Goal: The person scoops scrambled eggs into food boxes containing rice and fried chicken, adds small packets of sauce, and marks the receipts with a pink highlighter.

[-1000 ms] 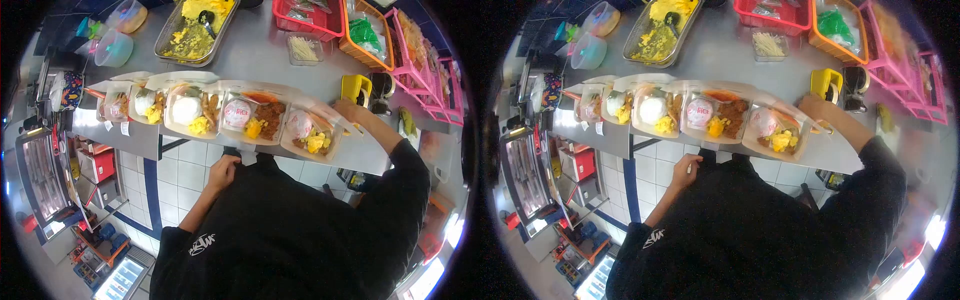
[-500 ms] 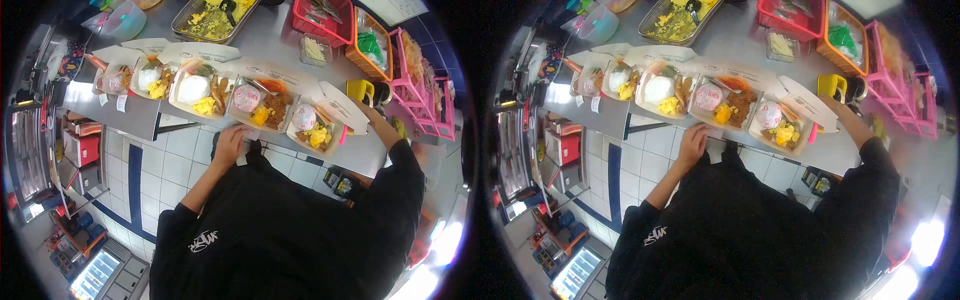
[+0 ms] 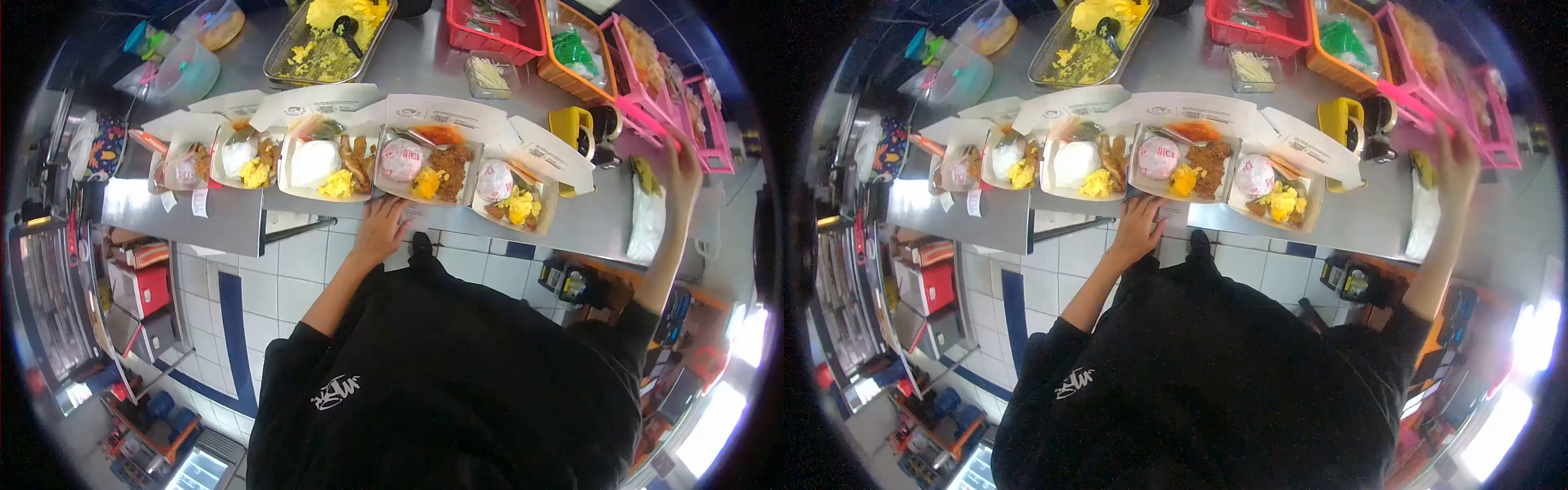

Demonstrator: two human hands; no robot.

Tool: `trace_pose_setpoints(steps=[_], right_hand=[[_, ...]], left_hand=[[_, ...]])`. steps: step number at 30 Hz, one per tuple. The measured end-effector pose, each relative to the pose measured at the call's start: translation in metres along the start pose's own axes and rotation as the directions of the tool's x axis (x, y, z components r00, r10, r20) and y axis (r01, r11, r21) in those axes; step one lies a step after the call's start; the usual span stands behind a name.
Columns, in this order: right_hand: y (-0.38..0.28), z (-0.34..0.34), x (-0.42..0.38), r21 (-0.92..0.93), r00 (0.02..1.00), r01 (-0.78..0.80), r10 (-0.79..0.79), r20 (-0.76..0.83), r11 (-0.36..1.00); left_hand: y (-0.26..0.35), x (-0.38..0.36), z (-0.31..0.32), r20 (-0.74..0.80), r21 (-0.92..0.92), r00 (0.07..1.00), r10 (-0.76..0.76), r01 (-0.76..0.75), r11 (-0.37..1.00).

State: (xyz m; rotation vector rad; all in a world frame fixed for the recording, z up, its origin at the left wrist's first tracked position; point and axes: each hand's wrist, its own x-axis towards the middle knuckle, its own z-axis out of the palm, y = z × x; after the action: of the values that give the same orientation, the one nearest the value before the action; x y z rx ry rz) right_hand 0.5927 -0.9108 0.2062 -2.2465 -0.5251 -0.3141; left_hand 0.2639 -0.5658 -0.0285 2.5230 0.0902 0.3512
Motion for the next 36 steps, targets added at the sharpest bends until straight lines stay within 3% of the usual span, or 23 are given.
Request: trace_pose_setpoints(steps=[2,4,5,6,7,8,11,14,17,18,20,22,23,24,26,27,29,36], right_hand=[[-0.051,-0.009,-0.062,-0.033,0.996,0.049,-0.052,-0.077,0.998],[-0.088,0.005,-0.13,0.103,0.991,-0.118,0.111,0.07,0.988],[-0.121,0.034,-0.162,0.272,0.973,-0.222,0.194,0.126,0.936],[-0.146,0.057,-0.184,0.253,0.914,-0.368,0.3,0.272,0.895],[-0.154,0.093,-0.211,0.342,0.891,-0.432,0.334,0.309,0.835],[-0.164,0.127,-0.233,0.302,0.882,-0.426,0.318,0.348,0.853],[-0.183,0.208,-0.288,0.573,0.839,-0.539,0.454,0.299,0.618],[-0.196,0.237,-0.307,0.597,0.724,-0.674,0.547,0.419,0.436],[-0.185,0.245,-0.319,0.605,0.639,-0.742,0.579,0.506,0.29],[-0.186,0.249,-0.321,0.612,0.612,-0.751,0.609,0.504,0.248],[-0.164,0.237,-0.318,0.681,0.664,-0.6,0.736,0.132,0.419],[-0.126,0.211,-0.294,0.909,0.523,-0.268,0.841,-0.141,0.319],[-0.139,0.207,-0.276,0.912,0.468,-0.229,0.86,-0.204,0.341],[-0.131,0.214,-0.284,0.912,0.511,-0.283,0.851,-0.119,0.298],[-0.12,0.243,-0.305,0.913,0.548,-0.348,0.837,0.015,0.212],[-0.12,0.262,-0.312,0.904,0.568,-0.358,0.823,0.014,0.232],[-0.123,0.296,-0.317,0.885,0.612,-0.377,0.79,0.018,0.273],[-0.136,0.339,-0.296,0.829,0.645,-0.333,0.75,-0.147,0.449]], left_hand=[[0.008,-0.005,-0.01,-0.029,-0.214,0.998,0.062,-0.066,0.975],[0.026,-0.008,-0.029,-0.02,-0.423,0.993,0.114,-0.111,0.899],[0.04,-0.007,-0.044,0.003,-0.523,0.99,0.138,-0.116,0.845],[0.053,-0.002,-0.06,0.101,-0.62,0.984,0.148,-0.053,0.783],[0.062,-0.001,-0.068,0.201,-0.701,0.965,0.168,0.022,0.713],[0.058,-0.007,-0.058,0.198,-0.811,0.949,0.246,0.018,0.585],[0.05,-0.017,-0.057,0.597,-0.608,0.783,0.171,0.303,0.734],[0.032,-0.034,-0.06,0.617,-0.58,0.779,0.109,0.358,0.732],[0.02,-0.034,-0.079,0.644,-0.557,0.75,0.151,0.325,0.764],[0.015,-0.031,-0.086,0.711,-0.54,0.683,0.165,0.381,0.75],[0.003,-0.028,-0.1,0.823,-0.489,0.534,0.194,0.493,0.719],[-0.015,-0.037,-0.106,0.826,-0.456,0.543,0.151,0.485,0.746],[-0.023,-0.041,-0.105,0.826,-0.437,0.548,0.129,0.479,0.761],[-0.029,-0.043,-0.098,0.76,-0.476,0.647,0.056,0.496,0.726],[-0.027,-0.028,-0.083,0.575,-0.438,0.816,0.057,0.249,0.864],[-0.026,-0.02,-0.074,0.467,-0.389,0.881,0.079,0.125,0.913],[-0.03,-0.01,-0.046,0.198,-0.24,0.942,0.272,-0.223,0.945],[-0.048,-0.012,-0.008,0.192,0.034,0.891,0.411,-0.424,0.905]])
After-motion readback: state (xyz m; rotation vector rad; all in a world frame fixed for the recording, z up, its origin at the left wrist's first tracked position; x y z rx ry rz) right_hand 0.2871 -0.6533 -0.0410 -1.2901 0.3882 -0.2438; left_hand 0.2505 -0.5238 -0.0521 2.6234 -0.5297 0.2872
